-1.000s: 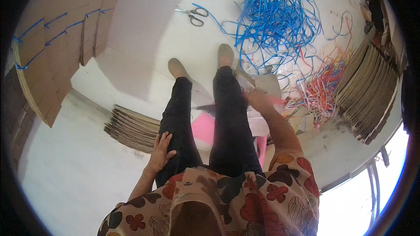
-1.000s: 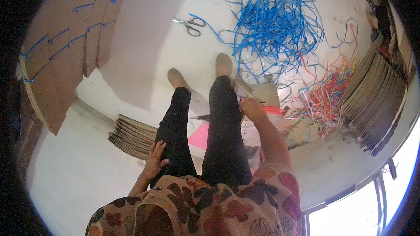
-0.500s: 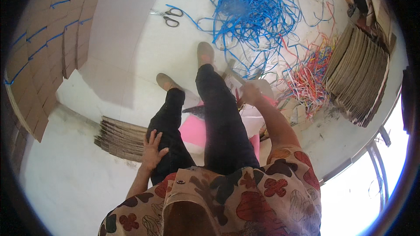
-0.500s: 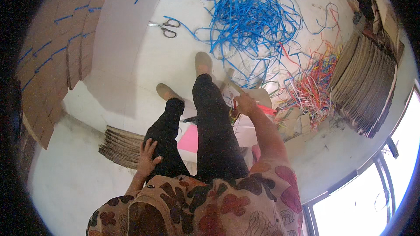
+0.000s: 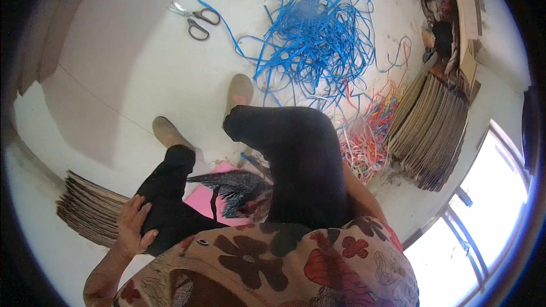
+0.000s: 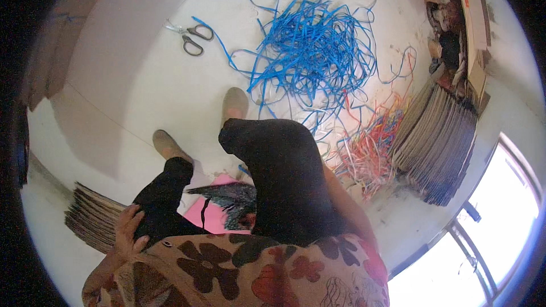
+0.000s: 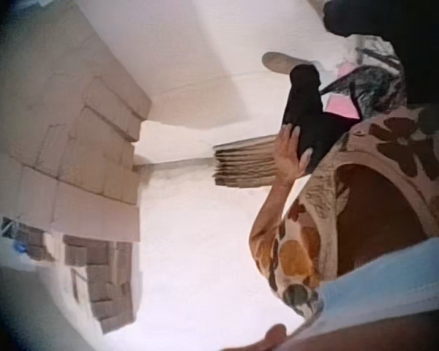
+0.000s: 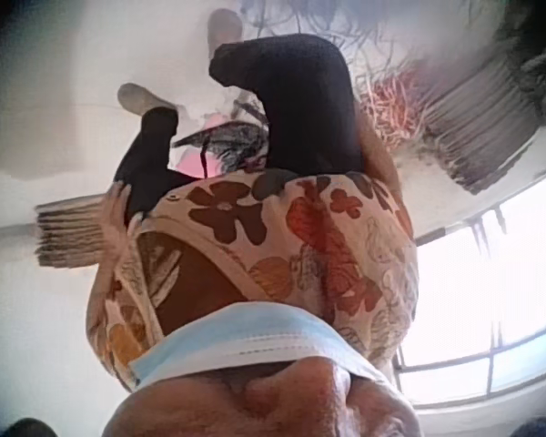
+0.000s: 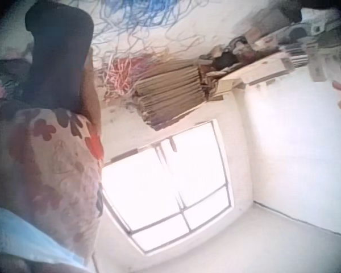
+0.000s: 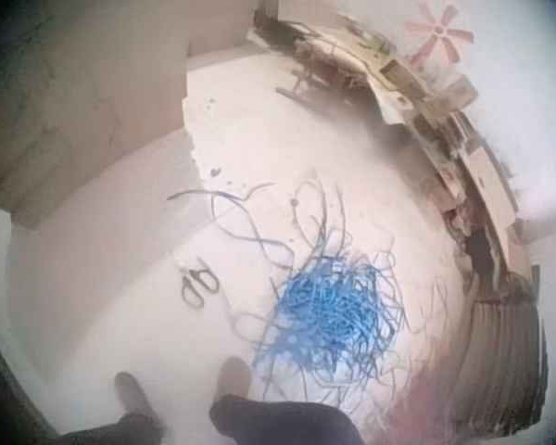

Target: The person sits on the floor and bundles stacks of flat cardboard pieces using blue plastic strips. They wrap the strips around the stacks, tie knots, and trim the excess with scissors. The person also ties together loose strips of different colors.

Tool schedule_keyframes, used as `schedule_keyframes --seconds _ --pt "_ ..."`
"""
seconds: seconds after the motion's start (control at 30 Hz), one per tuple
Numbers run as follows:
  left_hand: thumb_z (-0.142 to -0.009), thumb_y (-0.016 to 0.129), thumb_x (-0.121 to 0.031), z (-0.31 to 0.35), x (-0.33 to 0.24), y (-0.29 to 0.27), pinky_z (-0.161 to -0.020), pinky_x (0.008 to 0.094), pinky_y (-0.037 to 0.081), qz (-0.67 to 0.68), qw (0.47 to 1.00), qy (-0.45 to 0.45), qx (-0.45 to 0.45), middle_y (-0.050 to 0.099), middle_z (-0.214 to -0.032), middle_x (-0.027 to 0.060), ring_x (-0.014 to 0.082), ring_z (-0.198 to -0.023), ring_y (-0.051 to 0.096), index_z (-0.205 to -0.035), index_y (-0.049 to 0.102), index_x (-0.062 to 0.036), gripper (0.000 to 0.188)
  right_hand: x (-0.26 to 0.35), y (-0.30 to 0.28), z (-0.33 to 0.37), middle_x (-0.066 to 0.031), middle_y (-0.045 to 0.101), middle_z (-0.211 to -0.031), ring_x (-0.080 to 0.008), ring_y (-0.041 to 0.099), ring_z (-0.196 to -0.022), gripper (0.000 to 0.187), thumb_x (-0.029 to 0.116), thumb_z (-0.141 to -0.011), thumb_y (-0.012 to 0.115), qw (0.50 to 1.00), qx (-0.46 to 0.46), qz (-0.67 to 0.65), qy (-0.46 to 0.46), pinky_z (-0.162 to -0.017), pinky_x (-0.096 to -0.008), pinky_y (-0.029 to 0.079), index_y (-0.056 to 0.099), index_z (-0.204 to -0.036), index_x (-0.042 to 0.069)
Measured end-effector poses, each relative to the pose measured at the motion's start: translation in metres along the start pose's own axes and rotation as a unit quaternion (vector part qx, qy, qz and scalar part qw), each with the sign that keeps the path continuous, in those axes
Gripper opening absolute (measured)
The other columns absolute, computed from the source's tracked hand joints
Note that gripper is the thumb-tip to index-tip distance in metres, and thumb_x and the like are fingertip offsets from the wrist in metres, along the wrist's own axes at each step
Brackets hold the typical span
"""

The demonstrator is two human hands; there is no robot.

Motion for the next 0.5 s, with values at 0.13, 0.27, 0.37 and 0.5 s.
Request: schedule_keyframes --seconds 0.13,0.27,0.37,0.5 --pt "-0.081 0.052 -0.041 0.022 -0.003 0.016 -0.094 0.0482 0.034 0.006 0.996 -0.003 -0.092 0.046 -0.122 0.0246 0.0415 -0.112 0.044 -0.112 0.053 0.0047 0.055 0.011 -0.018 -0.03 -0.0133 0.062 -0.08 -0.0223 0.06 -0.072 0.031 0.022 -0.073 0.065 0.998 -0.053 -0.031 -0.031 -0.067 -0.032 0.047 0.063 -0.097 0.003" --pt "-0.082 0.053 -0.037 0.022 -0.023 0.023 -0.096 0.0444 0.033 -0.023 0.976 -0.066 -0.207 0.049 -0.121 0.0216 0.0366 -0.113 0.046 -0.113 0.055 0.0018 0.05 -0.074 -0.04 -0.05 -0.0107 0.065 -0.077 -0.0149 0.06 -0.067 0.032 0.022 -0.076 0.062 0.998 -0.032 0.044 -0.028 -0.061 -0.0274 0.046 0.064 -0.1 0.001" --pt "-0.082 0.054 -0.038 0.025 -0.048 0.028 -0.095 0.0414 0.034 -0.057 0.961 -0.134 -0.233 0.051 -0.119 0.0195 0.0322 -0.112 0.047 -0.111 0.057 0.0007 0.049 -0.112 -0.069 -0.049 -0.0184 0.064 -0.079 -0.026 0.064 -0.072 0.027 0.019 -0.07 0.063 0.975 -0.124 0.133 -0.13 -0.065 -0.0334 0.048 0.066 -0.092 0.003" --pt "-0.082 0.055 -0.039 0.019 -0.027 0.026 -0.093 0.0366 0.036 0.042 0.939 -0.209 -0.27 0.057 -0.112 0.0155 0.0263 -0.106 0.052 -0.109 0.059 0.0004 0.048 -0.249 -0.093 -0.039 -0.0205 0.063 -0.079 -0.0339 0.061 -0.076 0.028 0.017 -0.065 0.065 0.987 -0.123 -0.088 0.06 -0.07 -0.0386 0.048 0.066 -0.087 0.0"
Point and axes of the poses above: each hand's wrist, its own z-axis away from the middle knuckle, its own y-axis out of the palm, x = y × z, the point moved 9 cm from there along -z, towards the middle knuckle
